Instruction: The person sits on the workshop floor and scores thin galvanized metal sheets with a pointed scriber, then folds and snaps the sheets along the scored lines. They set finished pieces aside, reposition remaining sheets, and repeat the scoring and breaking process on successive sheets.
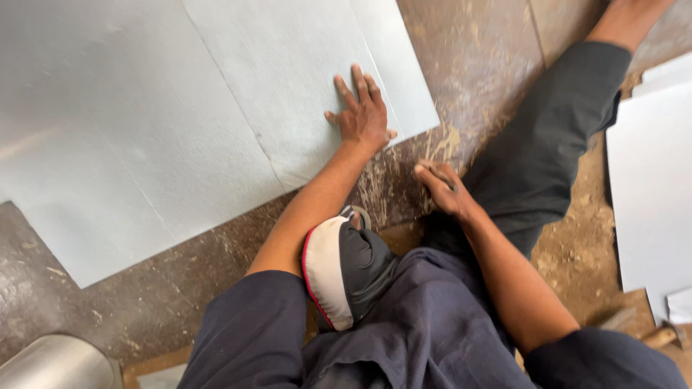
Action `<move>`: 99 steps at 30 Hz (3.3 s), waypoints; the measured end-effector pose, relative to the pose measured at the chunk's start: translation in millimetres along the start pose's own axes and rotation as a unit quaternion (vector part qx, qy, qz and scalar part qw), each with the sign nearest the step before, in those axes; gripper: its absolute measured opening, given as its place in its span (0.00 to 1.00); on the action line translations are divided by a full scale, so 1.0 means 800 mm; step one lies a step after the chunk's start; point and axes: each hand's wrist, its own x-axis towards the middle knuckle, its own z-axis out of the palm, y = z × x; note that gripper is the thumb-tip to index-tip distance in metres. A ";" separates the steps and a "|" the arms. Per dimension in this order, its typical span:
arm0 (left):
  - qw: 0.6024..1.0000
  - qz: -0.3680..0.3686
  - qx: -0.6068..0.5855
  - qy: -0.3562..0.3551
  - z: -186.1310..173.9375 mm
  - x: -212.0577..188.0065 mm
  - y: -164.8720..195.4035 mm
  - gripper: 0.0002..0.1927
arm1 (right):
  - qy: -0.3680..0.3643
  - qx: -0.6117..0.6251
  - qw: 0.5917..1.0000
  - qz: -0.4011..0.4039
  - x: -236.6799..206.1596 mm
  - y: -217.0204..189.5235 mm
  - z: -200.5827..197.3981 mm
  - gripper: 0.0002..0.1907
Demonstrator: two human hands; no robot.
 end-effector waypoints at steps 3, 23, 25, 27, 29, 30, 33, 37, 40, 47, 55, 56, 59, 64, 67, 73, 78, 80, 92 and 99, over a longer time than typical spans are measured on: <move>1.000 0.002 0.011 0.017 -0.011 -0.009 -0.002 0.69 | -0.003 -0.033 0.999 -0.021 0.013 -0.024 -0.010 0.17; 0.928 -0.217 -0.166 0.253 0.160 -0.168 -0.304 0.47 | 0.034 -0.212 0.968 0.127 0.116 -0.071 -0.073 0.24; 0.932 -0.237 -0.162 0.220 0.153 -0.158 -0.308 0.45 | 0.083 -0.058 0.988 0.116 0.106 -0.070 -0.068 0.18; 0.937 -0.242 -0.150 0.202 0.144 -0.149 -0.314 0.42 | 0.122 -0.039 0.984 0.122 0.107 -0.060 -0.046 0.14; 0.942 -0.256 -0.133 0.170 0.130 -0.138 -0.325 0.42 | 0.157 -0.043 0.978 0.131 0.123 -0.050 -0.028 0.13; 0.945 -0.260 -0.124 0.154 0.120 -0.129 -0.331 0.42 | 0.172 -0.057 0.973 0.140 0.136 -0.048 -0.021 0.13; 0.947 -0.253 -0.112 0.160 0.082 -0.096 -0.363 0.42 | 0.188 -0.037 0.976 0.103 0.179 -0.062 -0.009 0.10; 0.945 -0.246 -0.127 0.176 0.013 -0.041 -0.404 0.42 | 0.175 -0.009 0.984 0.029 0.255 -0.121 0.009 0.12; 0.944 -0.246 -0.139 0.171 -0.027 -0.013 -0.425 0.43 | 0.184 -0.027 0.982 0.017 0.299 -0.159 0.023 0.16; 0.945 -0.248 -0.135 0.168 -0.041 0.013 -0.445 0.44 | 0.187 -0.048 0.981 -0.026 0.333 -0.163 0.037 0.14; 0.941 -0.274 -0.137 0.145 -0.059 0.017 -0.438 0.43 | 0.250 -0.079 0.958 0.113 0.213 -0.155 0.008 0.14; 0.936 -0.299 -0.135 0.127 -0.070 0.024 -0.435 0.43 | 0.239 -0.061 0.960 0.130 0.182 -0.148 0.009 0.15; 0.939 -0.281 -0.105 0.166 -0.095 0.046 -0.406 0.46 | 0.182 -0.045 0.951 0.246 0.095 -0.113 0.025 0.24; 0.980 -0.074 -0.019 0.182 -0.095 0.077 -0.310 0.42 | 0.099 0.204 0.942 0.249 0.033 -0.066 0.043 0.25; 0.988 -0.065 -0.026 0.139 -0.056 0.059 -0.275 0.37 | 0.102 0.203 0.950 0.213 0.013 -0.054 0.018 0.26; 0.983 -0.055 -0.034 0.169 0.100 -0.102 -0.253 0.37 | 0.185 0.348 0.910 0.133 0.003 -0.040 -0.020 0.21; 0.969 -0.087 -0.027 0.232 0.221 -0.208 -0.231 0.34 | 0.102 0.320 0.932 0.134 0.011 -0.074 0.000 0.25; 0.956 -0.082 0.024 0.280 0.243 -0.205 -0.239 0.35 | 0.087 0.251 0.953 0.149 0.000 -0.091 -0.004 0.28; 0.871 -0.164 -0.462 0.036 0.167 -0.073 -0.240 0.41 | 0.602 0.170 0.749 0.217 -0.354 0.115 -0.345 0.14; 0.734 0.130 -0.651 -0.141 0.152 -0.132 -0.163 0.45 | 0.684 0.146 0.635 0.329 -0.468 0.205 -0.327 0.14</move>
